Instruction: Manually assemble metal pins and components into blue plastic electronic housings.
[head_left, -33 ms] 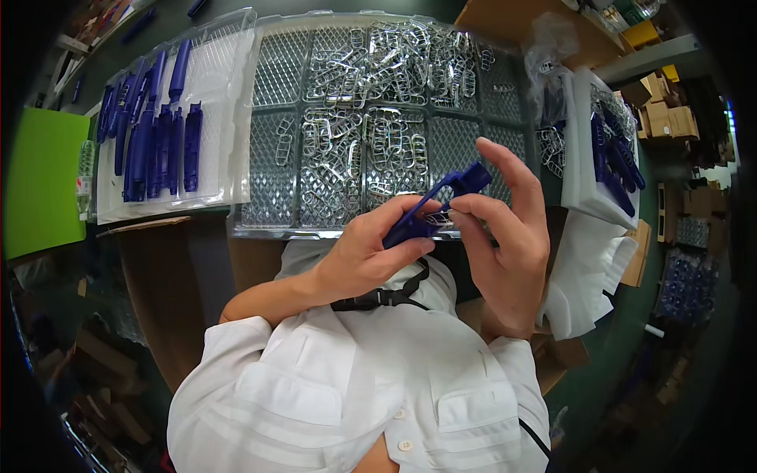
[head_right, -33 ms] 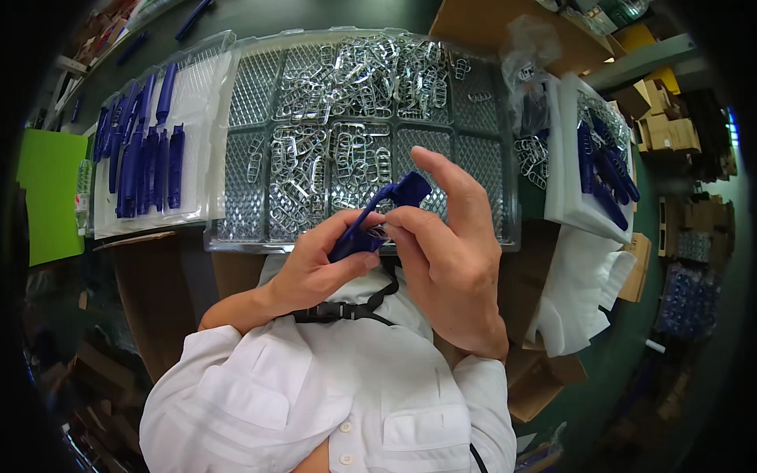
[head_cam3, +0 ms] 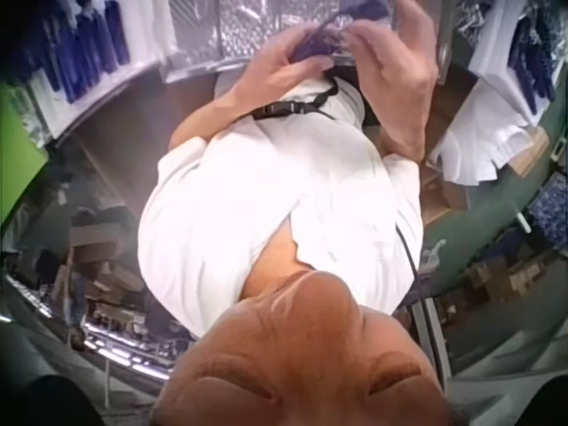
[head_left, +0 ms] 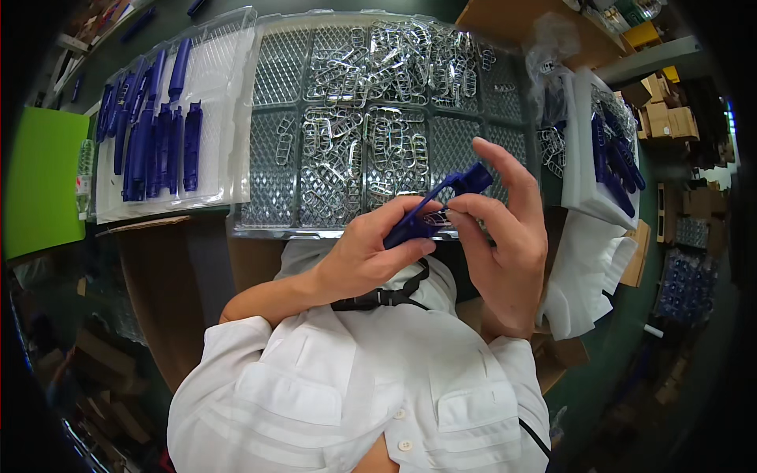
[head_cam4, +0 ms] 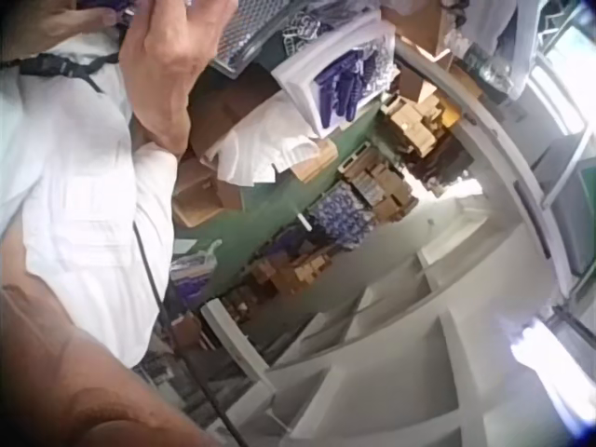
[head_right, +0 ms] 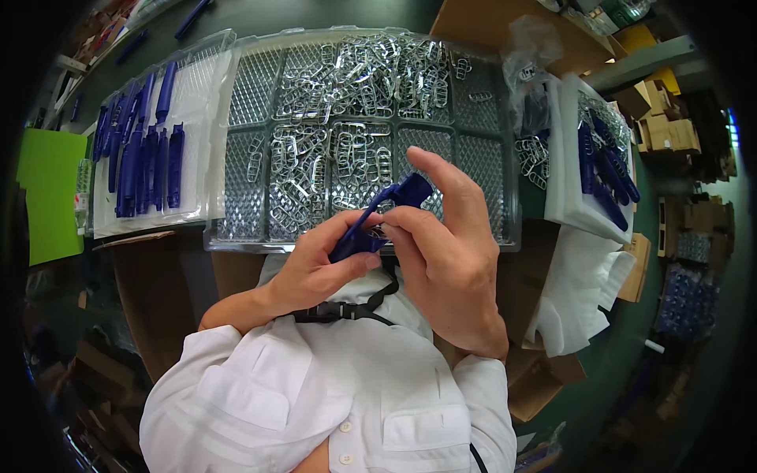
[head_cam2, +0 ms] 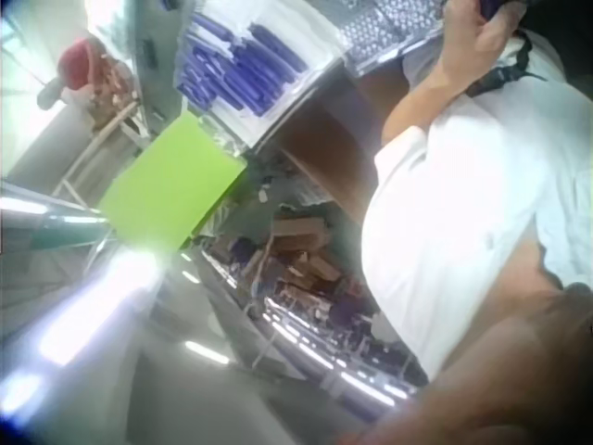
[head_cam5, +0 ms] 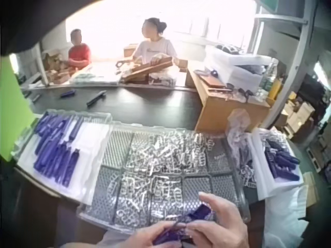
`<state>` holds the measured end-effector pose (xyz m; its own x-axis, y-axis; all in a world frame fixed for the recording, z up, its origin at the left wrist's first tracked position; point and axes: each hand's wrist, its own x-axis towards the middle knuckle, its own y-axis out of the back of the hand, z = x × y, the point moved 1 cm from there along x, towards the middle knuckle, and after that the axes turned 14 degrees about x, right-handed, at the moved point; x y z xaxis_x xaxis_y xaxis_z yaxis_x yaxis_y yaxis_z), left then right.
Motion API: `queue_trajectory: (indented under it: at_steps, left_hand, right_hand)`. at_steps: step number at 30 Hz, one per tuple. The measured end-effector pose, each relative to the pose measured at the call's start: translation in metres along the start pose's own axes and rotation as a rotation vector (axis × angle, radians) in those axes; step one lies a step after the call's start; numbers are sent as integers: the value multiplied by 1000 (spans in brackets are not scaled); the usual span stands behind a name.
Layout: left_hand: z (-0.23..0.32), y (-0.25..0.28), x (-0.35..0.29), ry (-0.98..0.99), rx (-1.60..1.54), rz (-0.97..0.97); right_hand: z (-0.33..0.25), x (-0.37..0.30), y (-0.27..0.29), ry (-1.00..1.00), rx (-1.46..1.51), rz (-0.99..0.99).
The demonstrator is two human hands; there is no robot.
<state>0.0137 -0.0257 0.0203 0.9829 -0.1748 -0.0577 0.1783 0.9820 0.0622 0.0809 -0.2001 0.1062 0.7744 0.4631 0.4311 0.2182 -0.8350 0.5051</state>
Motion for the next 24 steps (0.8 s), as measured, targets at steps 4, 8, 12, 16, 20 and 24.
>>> queue_trajectory:
  at_steps: [4,8,12,16,20,24]
  left_hand:
    - [0,4,-2,67,-31,-47]
    - [-5,8,-4,120,-89,-107]
    - [-6,9,-4,105,-136,-123]
    - [-10,10,-5,89,-128,-119]
    - [-14,11,-5,105,-240,-121]
    - [-17,11,-2,76,-247,-85]
  right_hand:
    - [6,3,-8,49,-22,-43]
    - [11,8,-10,47,-23,-88]
    - [15,6,-13,8,-40,-139]
    - [21,-1,-23,-6,8,-48]
    - [24,-1,-28,81,-3,-41]
    - [24,-5,-33,106,17,-34]
